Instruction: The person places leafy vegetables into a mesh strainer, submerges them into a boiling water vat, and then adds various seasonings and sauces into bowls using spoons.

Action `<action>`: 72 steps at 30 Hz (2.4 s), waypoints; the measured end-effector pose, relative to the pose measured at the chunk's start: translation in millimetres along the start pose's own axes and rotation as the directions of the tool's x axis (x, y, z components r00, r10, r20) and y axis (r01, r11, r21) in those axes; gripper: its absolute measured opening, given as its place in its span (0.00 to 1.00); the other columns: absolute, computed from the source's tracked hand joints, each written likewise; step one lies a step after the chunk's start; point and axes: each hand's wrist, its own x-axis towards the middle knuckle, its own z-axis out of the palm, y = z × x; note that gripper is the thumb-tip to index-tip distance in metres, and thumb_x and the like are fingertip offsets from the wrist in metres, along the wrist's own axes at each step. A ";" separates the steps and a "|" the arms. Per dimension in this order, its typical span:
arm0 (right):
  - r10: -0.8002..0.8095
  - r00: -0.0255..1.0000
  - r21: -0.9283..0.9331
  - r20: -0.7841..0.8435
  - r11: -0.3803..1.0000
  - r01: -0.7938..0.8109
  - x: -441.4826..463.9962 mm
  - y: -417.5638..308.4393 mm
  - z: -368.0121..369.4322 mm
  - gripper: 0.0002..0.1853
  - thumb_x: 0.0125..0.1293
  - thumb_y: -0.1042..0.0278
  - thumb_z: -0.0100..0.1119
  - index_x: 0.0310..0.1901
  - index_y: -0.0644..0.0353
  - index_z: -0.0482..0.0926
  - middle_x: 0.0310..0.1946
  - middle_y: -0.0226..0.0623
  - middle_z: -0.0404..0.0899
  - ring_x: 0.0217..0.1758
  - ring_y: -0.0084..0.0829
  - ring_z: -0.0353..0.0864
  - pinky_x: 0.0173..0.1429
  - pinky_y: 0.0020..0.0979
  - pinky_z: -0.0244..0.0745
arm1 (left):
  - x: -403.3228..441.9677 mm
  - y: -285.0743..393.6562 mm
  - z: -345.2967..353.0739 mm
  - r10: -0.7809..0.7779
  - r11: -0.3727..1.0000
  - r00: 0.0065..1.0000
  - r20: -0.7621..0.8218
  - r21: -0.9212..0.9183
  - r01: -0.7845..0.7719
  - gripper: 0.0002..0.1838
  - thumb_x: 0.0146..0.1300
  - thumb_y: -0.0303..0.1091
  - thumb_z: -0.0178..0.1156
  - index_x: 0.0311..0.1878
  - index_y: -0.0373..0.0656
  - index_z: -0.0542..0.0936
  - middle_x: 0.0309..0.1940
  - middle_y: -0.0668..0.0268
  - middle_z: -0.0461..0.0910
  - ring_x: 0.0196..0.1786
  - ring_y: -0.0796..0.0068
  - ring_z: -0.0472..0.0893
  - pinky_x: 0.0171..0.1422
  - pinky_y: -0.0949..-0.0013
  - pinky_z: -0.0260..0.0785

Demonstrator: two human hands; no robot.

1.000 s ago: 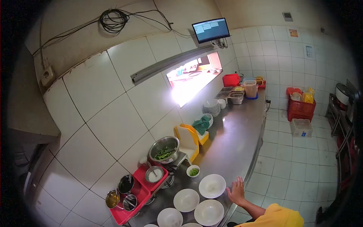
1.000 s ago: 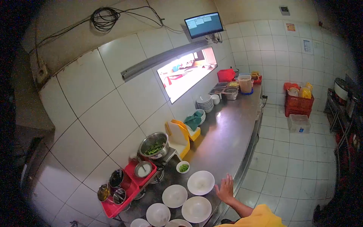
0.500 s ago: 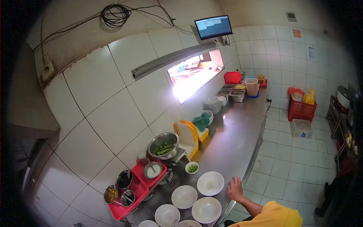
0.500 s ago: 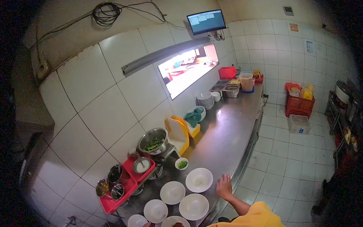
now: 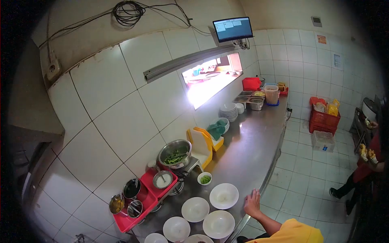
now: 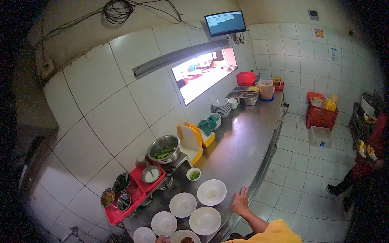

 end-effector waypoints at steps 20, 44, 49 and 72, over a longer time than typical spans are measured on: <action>0.753 0.655 -0.002 -0.056 0.656 -0.755 -153.1 212.2 48.0 0.25 0.56 0.70 0.54 0.54 0.69 0.60 0.56 0.63 0.56 0.53 0.59 0.67 0.54 0.51 0.67 | 155.2 -43.4 -146.5 0.040 0.998 0.848 -0.528 0.061 -0.009 0.13 0.58 0.38 0.58 0.35 0.36 0.78 0.30 0.55 0.79 0.32 0.58 0.78 0.38 0.62 0.69; 0.915 0.403 -0.147 -0.019 0.396 -0.906 -273.1 224.1 -16.4 0.25 0.49 0.70 0.56 0.49 0.68 0.62 0.50 0.62 0.59 0.49 0.57 0.69 0.52 0.49 0.69 | 362.1 -150.6 -158.8 -0.453 0.677 0.891 -0.013 0.646 0.353 0.71 0.23 0.66 0.68 0.70 0.46 0.42 0.59 0.33 0.58 0.64 0.38 0.57 0.65 0.49 0.55; 0.972 0.233 -0.227 0.015 0.230 -0.946 -314.6 225.3 -27.6 0.29 0.47 0.66 0.57 0.51 0.67 0.61 0.53 0.62 0.56 0.51 0.59 0.68 0.55 0.48 0.68 | 355.9 -137.7 -158.5 -0.404 0.711 0.915 0.007 0.632 0.309 0.66 0.22 0.65 0.68 0.67 0.44 0.50 0.54 0.36 0.65 0.61 0.41 0.63 0.63 0.53 0.59; 0.531 0.817 -0.184 -0.226 0.800 -0.571 -217.0 180.7 -69.6 0.22 0.57 0.70 0.56 0.52 0.66 0.64 0.55 0.57 0.59 0.58 0.51 0.61 0.63 0.44 0.56 | 321.4 -37.2 -197.8 -0.165 0.694 0.980 -0.112 0.692 0.196 0.52 0.26 0.55 0.70 0.58 0.48 0.57 0.50 0.47 0.69 0.57 0.44 0.66 0.55 0.42 0.60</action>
